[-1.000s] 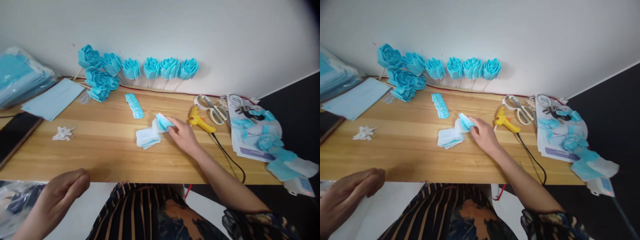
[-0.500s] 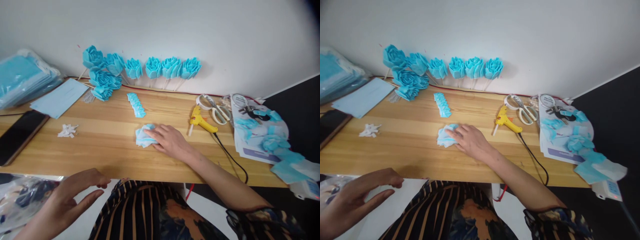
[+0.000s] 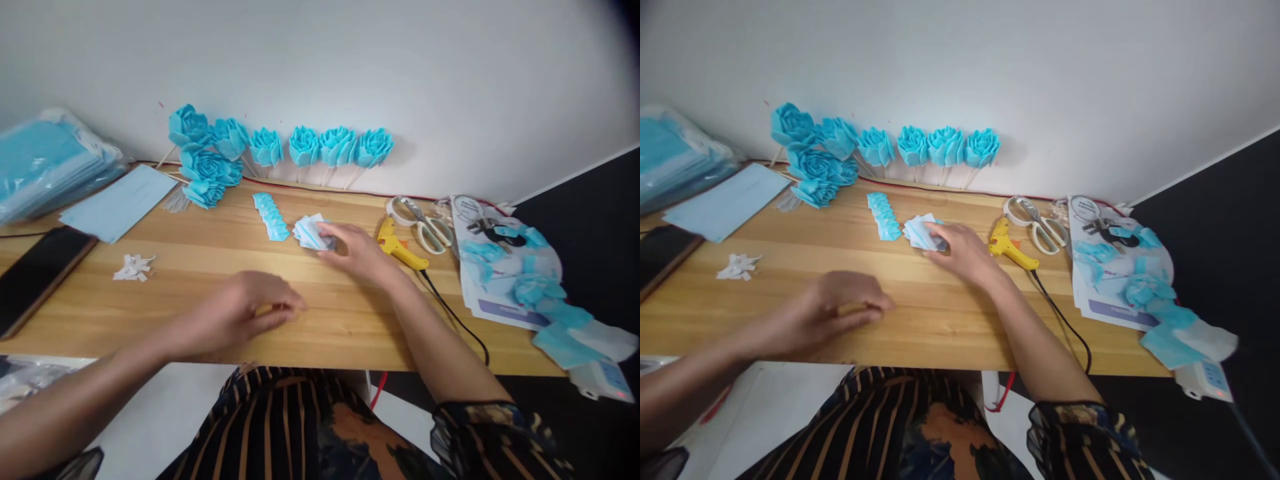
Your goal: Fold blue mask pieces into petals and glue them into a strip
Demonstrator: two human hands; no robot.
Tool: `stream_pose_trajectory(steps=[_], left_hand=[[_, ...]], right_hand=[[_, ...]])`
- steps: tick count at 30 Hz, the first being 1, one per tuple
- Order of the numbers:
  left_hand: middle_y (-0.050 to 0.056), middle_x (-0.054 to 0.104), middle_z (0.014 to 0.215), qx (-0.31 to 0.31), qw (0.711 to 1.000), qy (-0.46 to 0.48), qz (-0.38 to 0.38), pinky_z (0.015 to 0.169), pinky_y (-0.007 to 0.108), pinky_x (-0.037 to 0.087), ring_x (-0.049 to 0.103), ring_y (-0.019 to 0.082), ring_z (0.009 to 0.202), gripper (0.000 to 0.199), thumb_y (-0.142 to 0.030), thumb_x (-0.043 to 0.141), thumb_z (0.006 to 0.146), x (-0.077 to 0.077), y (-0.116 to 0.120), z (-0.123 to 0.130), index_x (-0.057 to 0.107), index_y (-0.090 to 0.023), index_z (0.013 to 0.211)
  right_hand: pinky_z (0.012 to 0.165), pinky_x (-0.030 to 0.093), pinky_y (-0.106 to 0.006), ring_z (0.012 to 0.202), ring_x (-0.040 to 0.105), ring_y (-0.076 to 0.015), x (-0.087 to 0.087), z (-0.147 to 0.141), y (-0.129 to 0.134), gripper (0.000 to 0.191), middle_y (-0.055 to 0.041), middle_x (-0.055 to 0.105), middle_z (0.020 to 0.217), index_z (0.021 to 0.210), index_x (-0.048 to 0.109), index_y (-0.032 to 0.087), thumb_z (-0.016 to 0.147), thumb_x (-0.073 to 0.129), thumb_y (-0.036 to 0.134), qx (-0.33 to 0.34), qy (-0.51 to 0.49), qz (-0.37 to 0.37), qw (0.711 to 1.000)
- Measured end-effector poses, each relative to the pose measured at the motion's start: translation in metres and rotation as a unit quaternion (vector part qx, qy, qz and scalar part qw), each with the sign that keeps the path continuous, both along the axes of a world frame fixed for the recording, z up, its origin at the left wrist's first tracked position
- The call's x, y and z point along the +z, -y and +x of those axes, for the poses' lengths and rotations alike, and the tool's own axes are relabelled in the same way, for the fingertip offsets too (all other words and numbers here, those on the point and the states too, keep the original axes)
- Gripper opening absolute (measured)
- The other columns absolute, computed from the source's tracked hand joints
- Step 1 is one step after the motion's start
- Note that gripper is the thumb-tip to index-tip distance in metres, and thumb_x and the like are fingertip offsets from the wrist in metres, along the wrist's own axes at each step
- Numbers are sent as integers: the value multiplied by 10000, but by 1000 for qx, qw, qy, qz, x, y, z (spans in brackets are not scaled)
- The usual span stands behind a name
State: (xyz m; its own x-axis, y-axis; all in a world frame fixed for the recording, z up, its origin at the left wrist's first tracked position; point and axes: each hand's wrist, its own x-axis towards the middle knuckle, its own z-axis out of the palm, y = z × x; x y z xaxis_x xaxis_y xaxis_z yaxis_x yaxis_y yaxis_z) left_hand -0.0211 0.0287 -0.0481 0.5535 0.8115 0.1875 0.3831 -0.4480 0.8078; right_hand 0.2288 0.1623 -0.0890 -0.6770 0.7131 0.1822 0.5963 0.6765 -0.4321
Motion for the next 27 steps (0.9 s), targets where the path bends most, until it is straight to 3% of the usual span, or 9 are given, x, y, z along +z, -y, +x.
stream_pose_trajectory(steps=[4, 6, 9, 12, 17, 20, 23, 27], left_hand=[[1, 698, 673, 112, 993, 28, -25, 587, 234, 436, 616, 129, 629, 211, -323, 651, 908, -7, -60, 10, 709, -169, 775], [14, 683, 661, 168, 984, 58, -1, 580, 240, 421, 592, 127, 618, 308, -371, 622, 917, -10, -84, 15, 676, -153, 706], [40, 709, 719, 211, 973, 79, 54, 616, 255, 446, 620, 147, 673, 328, -378, 561, 948, -19, -102, 23, 695, -147, 758], [67, 756, 844, 229, 961, 64, 143, 711, 294, 496, 668, 174, 762, 247, -293, 548, 955, -35, -104, 27, 723, -146, 862], [107, 783, 1000, 133, 956, -28, 260, 886, 405, 537, 711, 249, 976, 222, -215, 518, 963, -60, -99, 27, 732, -154, 965], [100, 784, 1000, 99, 958, -57, 263, 890, 421, 554, 719, 244, 968, 235, -221, 503, 970, -66, -100, 28, 732, -170, 964], [88, 787, 986, 100, 966, -37, 235, 883, 405, 559, 723, 234, 948, 222, -220, 517, 962, -68, -100, 29, 735, -176, 955], [70, 782, 928, 180, 973, 49, 140, 787, 319, 552, 713, 191, 850, 179, -222, 567, 935, -65, -101, 27, 738, -170, 932]], right_hand=[[945, 526, -399, 1067, 717, -237, 8, 4, -2, 327, -70, 781, 1137, 1222, 688, 211, 966, 528, 336, -109, -142, -20, 984], [916, 534, -378, 1045, 722, -227, 12, 4, -7, 288, -66, 781, 1142, 1146, 720, 208, 951, 531, 303, -142, -157, -15, 977], [833, 537, -356, 938, 730, -217, 14, 1, -13, 268, -53, 793, 1077, 1100, 738, 219, 934, 534, 273, -162, -135, -10, 977], [756, 520, -351, 857, 718, -221, 9, -5, -15, 248, -54, 796, 1001, 1054, 748, 225, 928, 535, 244, -182, -89, 3, 979], [814, 522, -406, 908, 701, -260, -8, -14, -21, 204, -95, 781, 989, 1003, 742, 206, 928, 555, 234, -196, -60, 34, 978], [924, 508, -442, 1013, 684, -268, -21, -19, -28, 205, -113, 770, 1075, 1051, 731, 204, 936, 576, 272, -167, -57, 59, 982], [915, 515, -410, 991, 687, -245, -30, -23, -31, 163, -82, 777, 1025, 1019, 729, 213, 911, 614, 251, -137, -76, 31, 987], [936, 511, -386, 1009, 692, -222, -30, -25, -26, 106, -59, 772, 1020, 917, 706, 221, 892, 616, 171, -94, -183, 49, 977]])
